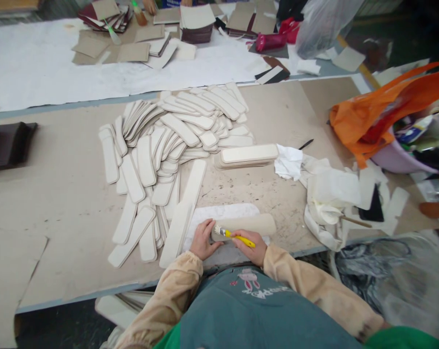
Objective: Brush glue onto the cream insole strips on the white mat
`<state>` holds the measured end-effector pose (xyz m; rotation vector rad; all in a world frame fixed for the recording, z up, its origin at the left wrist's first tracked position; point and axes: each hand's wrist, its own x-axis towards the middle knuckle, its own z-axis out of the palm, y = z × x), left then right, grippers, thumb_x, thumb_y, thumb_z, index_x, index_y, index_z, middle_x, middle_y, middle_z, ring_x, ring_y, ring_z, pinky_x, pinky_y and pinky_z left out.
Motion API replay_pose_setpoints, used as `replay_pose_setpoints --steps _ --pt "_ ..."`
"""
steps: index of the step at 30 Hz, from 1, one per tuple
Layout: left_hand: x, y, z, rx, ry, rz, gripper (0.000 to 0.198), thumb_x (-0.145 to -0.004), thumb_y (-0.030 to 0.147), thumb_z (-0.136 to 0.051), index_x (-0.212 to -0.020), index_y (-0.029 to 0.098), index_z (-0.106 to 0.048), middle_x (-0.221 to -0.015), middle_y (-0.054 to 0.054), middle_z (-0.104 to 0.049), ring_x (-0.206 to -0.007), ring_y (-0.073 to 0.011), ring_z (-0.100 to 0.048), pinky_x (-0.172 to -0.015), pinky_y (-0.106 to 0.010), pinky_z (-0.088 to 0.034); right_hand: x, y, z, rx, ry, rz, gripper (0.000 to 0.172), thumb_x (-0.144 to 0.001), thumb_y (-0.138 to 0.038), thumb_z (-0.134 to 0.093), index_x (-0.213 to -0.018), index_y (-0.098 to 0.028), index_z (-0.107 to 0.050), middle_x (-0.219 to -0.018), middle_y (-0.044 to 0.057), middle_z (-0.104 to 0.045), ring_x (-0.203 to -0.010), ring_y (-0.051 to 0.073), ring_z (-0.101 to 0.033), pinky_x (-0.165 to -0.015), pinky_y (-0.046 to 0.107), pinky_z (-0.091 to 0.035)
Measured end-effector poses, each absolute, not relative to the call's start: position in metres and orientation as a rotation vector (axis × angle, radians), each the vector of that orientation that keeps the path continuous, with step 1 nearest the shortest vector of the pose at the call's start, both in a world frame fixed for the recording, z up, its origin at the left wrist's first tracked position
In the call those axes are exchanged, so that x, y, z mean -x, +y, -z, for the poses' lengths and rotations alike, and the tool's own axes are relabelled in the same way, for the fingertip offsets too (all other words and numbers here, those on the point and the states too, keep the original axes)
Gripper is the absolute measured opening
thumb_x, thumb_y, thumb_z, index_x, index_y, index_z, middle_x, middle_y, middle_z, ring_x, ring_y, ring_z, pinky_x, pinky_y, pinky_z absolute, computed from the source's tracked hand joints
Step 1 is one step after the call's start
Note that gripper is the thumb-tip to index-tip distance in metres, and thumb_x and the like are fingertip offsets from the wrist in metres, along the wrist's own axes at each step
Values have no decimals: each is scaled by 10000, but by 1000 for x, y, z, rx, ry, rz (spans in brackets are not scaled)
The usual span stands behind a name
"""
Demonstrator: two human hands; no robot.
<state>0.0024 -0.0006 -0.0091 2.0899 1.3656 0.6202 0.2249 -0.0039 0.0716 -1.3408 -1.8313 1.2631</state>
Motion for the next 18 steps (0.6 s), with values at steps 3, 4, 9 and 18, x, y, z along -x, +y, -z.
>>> replay_pose_setpoints --steps 3,4,9,18 --pt "-3 0 9 -2105 1363 -649 734 -687 476 -644 -1289 155 -374 -1277 -159 -431 -1182 -270 -405 -992 -447 -361 -218 -4 -67 1358 -1820 -1244 224 -861 -334 -467 -958 -189 -607 -743 25 -647 -670 131 -598 -643 243 -474" --pt "-4 1 9 -2109 1361 -654 725 -689 474 -643 -1284 154 -380 -1270 -156 -438 -1174 -265 -410 -990 -439 -364 -217 -4 -65 1372 -1811 -1239 225 -863 -333 -464 -954 -186 -607 -737 24 -645 -661 129 -596 -642 242 -472" --pt "-4 2 9 -2136 1361 -649 690 -713 488 -617 -1278 165 -388 -1246 -144 -465 -1151 -261 -427 -977 -436 -372 -223 -8 -58 1482 -1717 -1241 230 -862 -340 -465 -936 -181 -613 -726 21 -640 -630 122 -580 -590 225 -461" --pt "-1 5 15 -2223 1356 -636 678 -728 446 -617 -1301 182 -367 -1251 -141 -471 -1144 -271 -437 -967 -454 -375 -282 -14 -63 1697 -1496 -1102 243 -843 -372 -483 -898 -185 -629 -644 -1 -610 -555 124 -564 -535 233 -461"
